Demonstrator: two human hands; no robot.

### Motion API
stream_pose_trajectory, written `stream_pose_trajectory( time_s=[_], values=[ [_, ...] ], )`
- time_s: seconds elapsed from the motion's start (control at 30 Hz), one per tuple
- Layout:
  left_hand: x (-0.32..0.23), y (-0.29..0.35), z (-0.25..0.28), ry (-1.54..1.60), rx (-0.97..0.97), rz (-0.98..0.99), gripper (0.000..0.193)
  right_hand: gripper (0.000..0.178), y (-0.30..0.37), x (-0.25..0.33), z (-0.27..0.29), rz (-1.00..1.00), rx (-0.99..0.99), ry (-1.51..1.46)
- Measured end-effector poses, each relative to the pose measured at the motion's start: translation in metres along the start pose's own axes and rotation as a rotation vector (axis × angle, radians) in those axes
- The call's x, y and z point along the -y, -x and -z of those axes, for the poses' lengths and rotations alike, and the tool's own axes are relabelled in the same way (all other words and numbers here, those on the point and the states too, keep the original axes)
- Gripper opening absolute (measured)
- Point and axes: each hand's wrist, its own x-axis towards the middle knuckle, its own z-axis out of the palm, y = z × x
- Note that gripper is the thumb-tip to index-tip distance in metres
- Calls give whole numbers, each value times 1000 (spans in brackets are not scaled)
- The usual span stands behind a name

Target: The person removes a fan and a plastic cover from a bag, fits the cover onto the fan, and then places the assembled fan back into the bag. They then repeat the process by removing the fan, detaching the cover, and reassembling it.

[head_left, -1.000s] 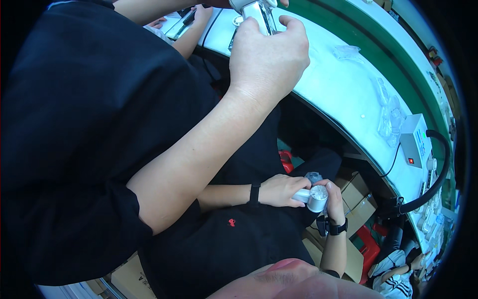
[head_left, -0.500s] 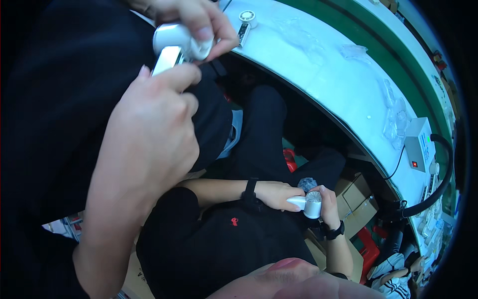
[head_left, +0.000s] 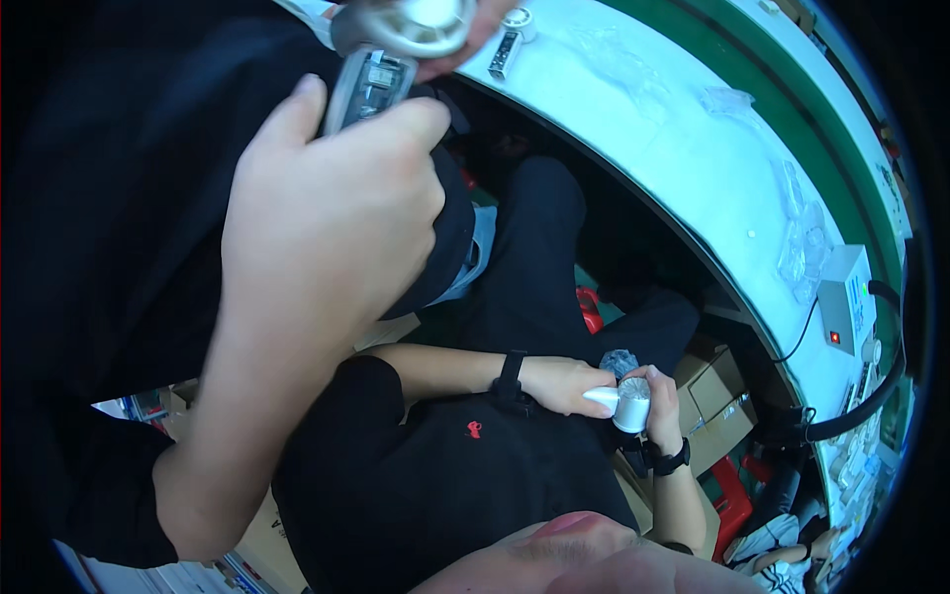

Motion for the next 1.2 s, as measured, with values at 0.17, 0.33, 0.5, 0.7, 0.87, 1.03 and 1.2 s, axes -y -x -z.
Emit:
stream_pose_trajectory(
  time_s=[0.17,0.33,0.5,0.7,0.87,1.03,1.2],
  values=[
    [-12,0,16,261,170,205,32,48,-2,-2,-13,-231,-101,-291],
    [-8,7,10,468,271,379,34,46,0,0,-21,-421,-20,-401],
    [-11,-2,9,492,377,415,40,46,24,-17,-33,-448,-164,-524],
    [-28,-3,3,412,433,414,42,50,55,-29,-40,-317,-165,-659],
    [-30,-7,-3,260,418,421,42,54,59,-27,-42,-233,-233,-619],
    [-31,-4,-5,-34,242,224,39,55,53,-23,-33,-88,-169,-510],
    [-39,-1,-2,-216,163,101,38,54,50,-6,-34,93,-249,-263]
  ],
)
